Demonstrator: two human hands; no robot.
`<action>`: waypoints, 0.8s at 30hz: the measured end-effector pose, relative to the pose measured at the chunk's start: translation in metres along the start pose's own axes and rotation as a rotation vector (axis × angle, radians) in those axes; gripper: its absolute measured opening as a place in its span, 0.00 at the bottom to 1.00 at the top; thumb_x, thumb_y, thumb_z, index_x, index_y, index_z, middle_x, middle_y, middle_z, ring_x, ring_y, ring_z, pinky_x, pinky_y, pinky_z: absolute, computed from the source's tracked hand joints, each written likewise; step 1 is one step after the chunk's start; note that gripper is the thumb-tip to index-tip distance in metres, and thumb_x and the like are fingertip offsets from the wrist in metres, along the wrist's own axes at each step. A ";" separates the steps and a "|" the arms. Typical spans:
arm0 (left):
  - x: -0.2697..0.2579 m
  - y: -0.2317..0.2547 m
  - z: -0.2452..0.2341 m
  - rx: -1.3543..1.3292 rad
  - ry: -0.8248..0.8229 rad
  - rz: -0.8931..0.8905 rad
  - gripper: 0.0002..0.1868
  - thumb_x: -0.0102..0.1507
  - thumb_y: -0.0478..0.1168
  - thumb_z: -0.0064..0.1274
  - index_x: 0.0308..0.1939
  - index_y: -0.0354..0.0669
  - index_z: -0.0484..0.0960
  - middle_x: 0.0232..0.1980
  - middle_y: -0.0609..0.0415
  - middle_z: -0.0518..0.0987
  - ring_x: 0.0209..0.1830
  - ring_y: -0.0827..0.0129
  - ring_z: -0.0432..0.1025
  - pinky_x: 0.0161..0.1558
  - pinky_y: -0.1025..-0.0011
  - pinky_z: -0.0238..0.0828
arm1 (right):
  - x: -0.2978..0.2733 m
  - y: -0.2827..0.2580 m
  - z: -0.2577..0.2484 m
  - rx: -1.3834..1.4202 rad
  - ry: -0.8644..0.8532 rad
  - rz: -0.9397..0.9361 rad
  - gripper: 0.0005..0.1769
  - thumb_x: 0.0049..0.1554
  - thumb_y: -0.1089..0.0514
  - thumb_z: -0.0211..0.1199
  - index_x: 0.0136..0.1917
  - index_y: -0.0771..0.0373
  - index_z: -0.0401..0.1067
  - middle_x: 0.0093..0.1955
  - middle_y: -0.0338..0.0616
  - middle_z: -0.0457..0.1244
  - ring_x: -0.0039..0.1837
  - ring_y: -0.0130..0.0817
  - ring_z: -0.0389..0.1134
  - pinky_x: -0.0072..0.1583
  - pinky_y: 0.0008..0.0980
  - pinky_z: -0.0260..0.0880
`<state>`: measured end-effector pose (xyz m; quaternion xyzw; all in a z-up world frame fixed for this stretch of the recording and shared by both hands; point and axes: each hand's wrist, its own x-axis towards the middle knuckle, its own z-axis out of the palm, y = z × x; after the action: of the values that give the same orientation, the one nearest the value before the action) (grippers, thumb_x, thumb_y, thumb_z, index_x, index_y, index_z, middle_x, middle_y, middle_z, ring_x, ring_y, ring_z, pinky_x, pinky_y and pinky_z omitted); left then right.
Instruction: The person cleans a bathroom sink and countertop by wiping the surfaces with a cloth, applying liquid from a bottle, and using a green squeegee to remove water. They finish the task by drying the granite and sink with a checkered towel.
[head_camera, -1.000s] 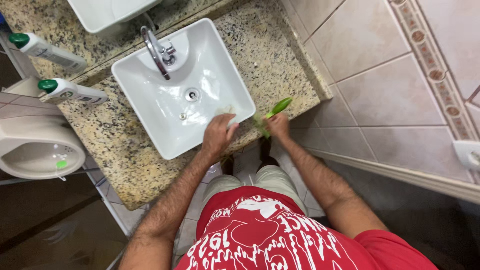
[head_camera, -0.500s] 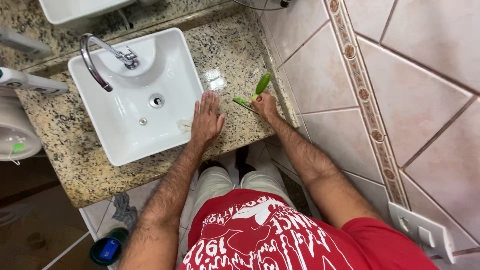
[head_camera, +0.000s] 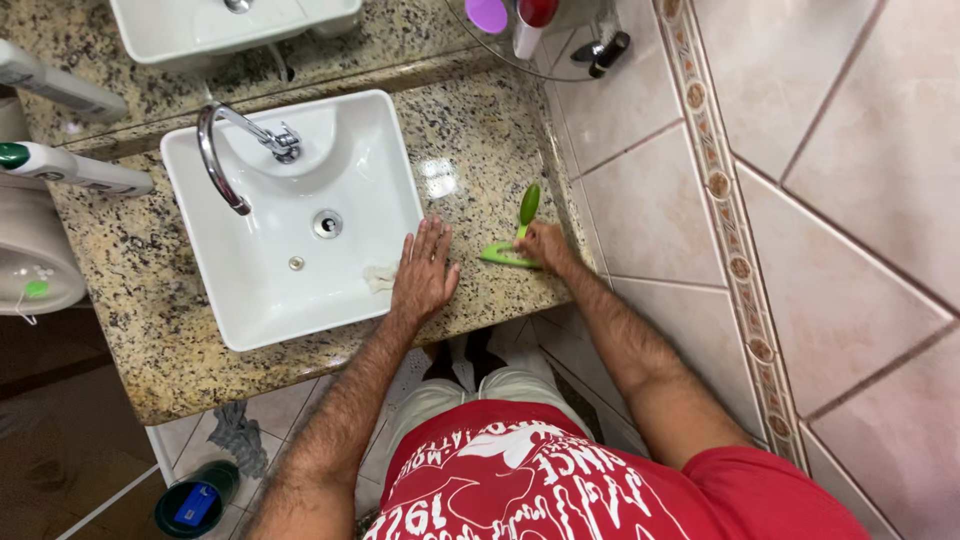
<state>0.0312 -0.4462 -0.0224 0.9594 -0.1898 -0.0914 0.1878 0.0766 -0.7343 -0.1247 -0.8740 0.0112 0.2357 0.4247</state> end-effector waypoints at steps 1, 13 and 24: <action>-0.001 0.000 0.000 -0.007 0.000 -0.006 0.37 0.62 0.52 0.36 0.70 0.41 0.43 0.74 0.46 0.38 0.74 0.57 0.35 0.70 0.54 0.29 | 0.020 -0.007 -0.012 -0.051 0.011 0.026 0.10 0.53 0.54 0.59 0.42 0.64 0.68 0.36 0.44 0.66 0.35 0.27 0.68 0.37 0.25 0.73; -0.002 0.000 -0.002 -0.034 0.075 0.039 0.36 0.62 0.49 0.38 0.69 0.37 0.48 0.74 0.44 0.42 0.74 0.55 0.37 0.70 0.54 0.31 | -0.026 -0.070 -0.024 -0.322 0.116 0.104 0.18 0.58 0.50 0.55 0.48 0.69 0.68 0.34 0.50 0.64 0.32 0.36 0.67 0.36 0.37 0.74; 0.000 0.000 -0.005 -0.089 0.075 0.064 0.37 0.61 0.48 0.38 0.70 0.37 0.45 0.73 0.42 0.41 0.74 0.53 0.36 0.69 0.53 0.31 | 0.000 -0.038 0.018 -0.424 0.436 0.143 0.10 0.51 0.65 0.62 0.47 0.71 0.70 0.34 0.55 0.65 0.31 0.41 0.68 0.31 0.36 0.71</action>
<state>0.0324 -0.4444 -0.0183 0.9463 -0.2087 -0.0578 0.2400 0.0773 -0.6962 -0.1062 -0.9701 0.1141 0.0691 0.2027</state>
